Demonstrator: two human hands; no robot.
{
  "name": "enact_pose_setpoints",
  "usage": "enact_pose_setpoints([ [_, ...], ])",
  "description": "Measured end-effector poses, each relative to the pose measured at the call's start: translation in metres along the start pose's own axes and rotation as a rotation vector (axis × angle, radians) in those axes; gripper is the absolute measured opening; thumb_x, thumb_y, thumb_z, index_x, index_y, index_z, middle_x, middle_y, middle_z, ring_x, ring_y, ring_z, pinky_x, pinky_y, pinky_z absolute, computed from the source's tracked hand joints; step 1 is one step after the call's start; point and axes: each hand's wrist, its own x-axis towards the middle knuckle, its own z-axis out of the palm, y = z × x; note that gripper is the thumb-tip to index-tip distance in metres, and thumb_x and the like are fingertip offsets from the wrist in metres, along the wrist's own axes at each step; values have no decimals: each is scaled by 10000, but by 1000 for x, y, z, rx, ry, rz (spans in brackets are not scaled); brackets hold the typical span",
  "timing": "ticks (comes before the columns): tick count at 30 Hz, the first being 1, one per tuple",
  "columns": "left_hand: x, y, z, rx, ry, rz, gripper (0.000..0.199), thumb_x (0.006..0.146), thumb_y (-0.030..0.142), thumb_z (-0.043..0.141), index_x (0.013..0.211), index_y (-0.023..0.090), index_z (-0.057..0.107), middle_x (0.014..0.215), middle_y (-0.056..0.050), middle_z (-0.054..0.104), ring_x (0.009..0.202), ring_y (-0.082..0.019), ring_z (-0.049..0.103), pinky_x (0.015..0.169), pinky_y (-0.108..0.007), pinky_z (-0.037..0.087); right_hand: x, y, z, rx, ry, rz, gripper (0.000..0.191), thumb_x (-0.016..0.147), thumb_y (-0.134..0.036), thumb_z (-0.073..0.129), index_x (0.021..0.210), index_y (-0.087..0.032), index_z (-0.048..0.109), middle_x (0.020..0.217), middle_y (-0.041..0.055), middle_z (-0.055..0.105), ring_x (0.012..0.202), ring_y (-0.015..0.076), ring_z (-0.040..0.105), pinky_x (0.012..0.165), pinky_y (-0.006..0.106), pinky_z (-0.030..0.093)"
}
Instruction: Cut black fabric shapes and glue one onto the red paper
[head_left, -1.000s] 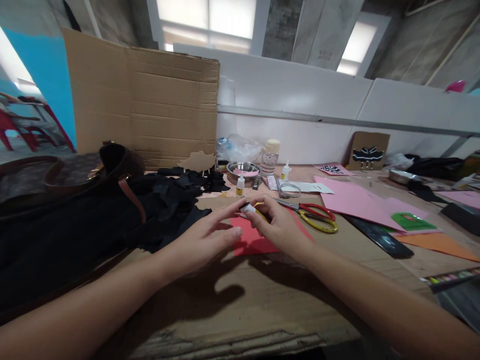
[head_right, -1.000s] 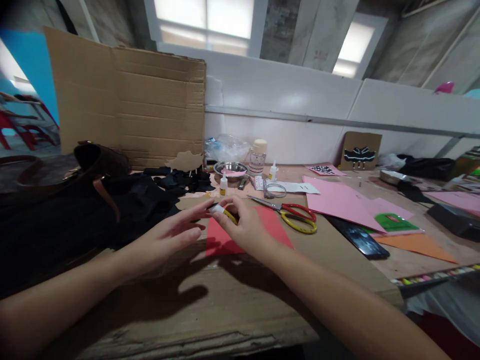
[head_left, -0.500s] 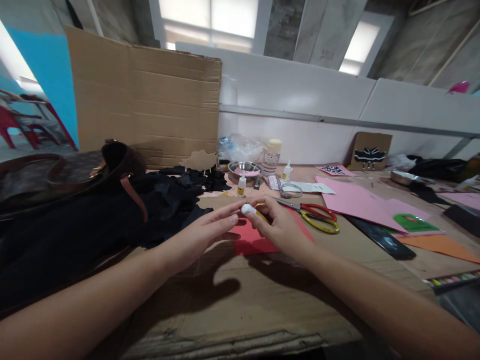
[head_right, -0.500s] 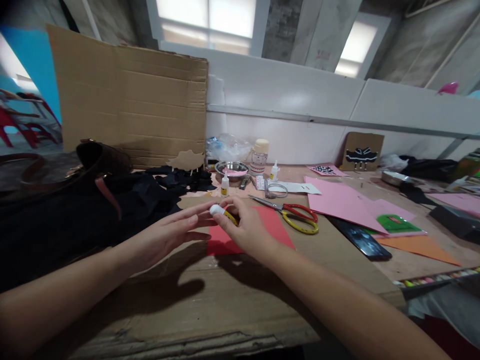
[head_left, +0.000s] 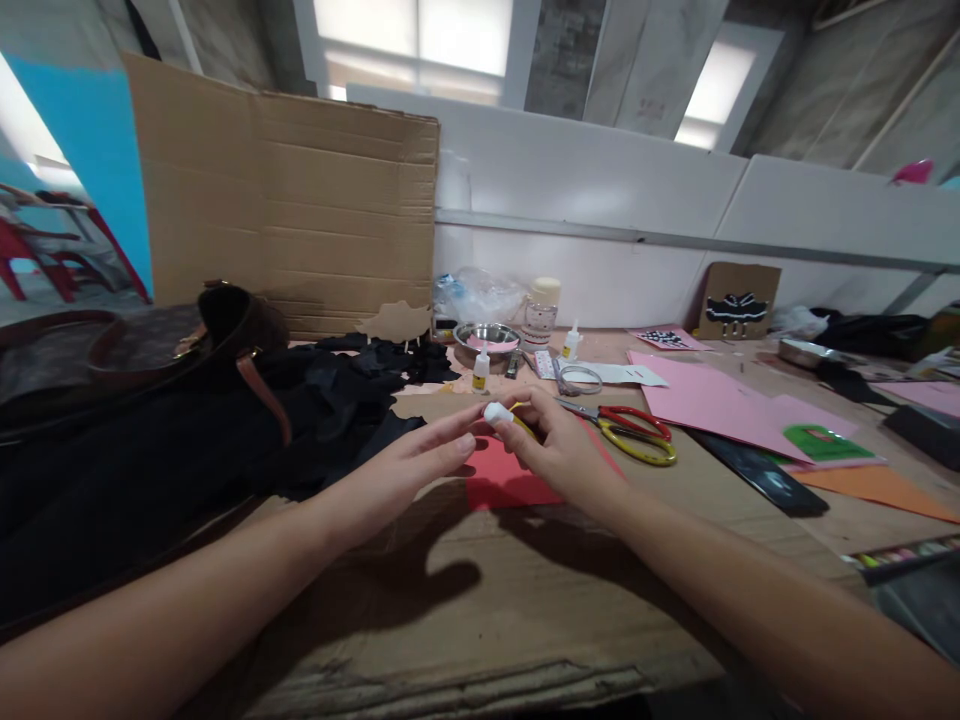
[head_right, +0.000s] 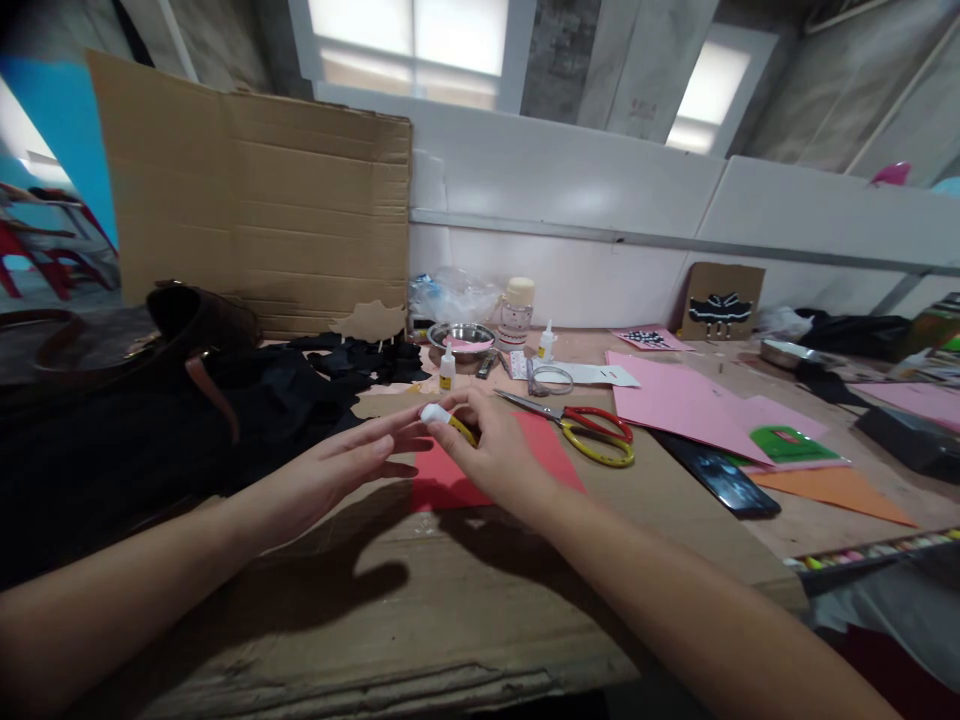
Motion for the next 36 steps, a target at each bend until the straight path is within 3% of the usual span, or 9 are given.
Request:
enact_pose_setpoints([
  [4,-1,1,1,-1,-31,7,446,913,533,665,1344,429,621,1523,12,534,1395,-291,469,1136,-485,372,1,0,0,5,4,-7,213,962,-412,594,1034,-212,574,985,77,699,892,200,683,755,336,535],
  [20,1,-3,-3,49,-61,3,504,977,518,558,1460,384,508,1612,4,411,1441,-291,431,1156,-510,392,-1,8,2,-10,-26,26,237,959,-421,591,1082,-220,581,1066,93,690,957,232,659,829,392,532],
  [23,1,0,-3,219,-10,56,536,960,545,569,1457,350,520,1560,-22,492,1418,-295,465,1163,-505,389,-2,6,3,-19,-37,25,233,950,-413,609,1076,-220,576,1062,78,686,947,222,652,815,370,518],
  [26,0,4,-3,576,55,194,514,967,495,576,1435,284,551,1511,-52,549,1397,-280,491,1200,-478,339,-3,3,3,-4,-49,81,251,954,-443,599,1056,-214,579,948,48,674,820,193,627,716,328,496],
  [29,1,7,-7,842,65,330,458,1002,432,514,1408,230,577,1472,-84,585,1357,-263,533,1174,-455,375,-3,2,4,25,-59,118,284,962,-470,578,1062,-204,580,906,40,655,744,173,585,651,306,464],
  [36,4,3,-15,1102,156,449,342,1000,391,537,1272,236,675,1276,-67,723,1172,-234,664,1049,-389,493,-4,5,6,-35,-84,63,234,947,-422,603,1037,-208,577,950,41,652,797,182,597,699,311,465],
])
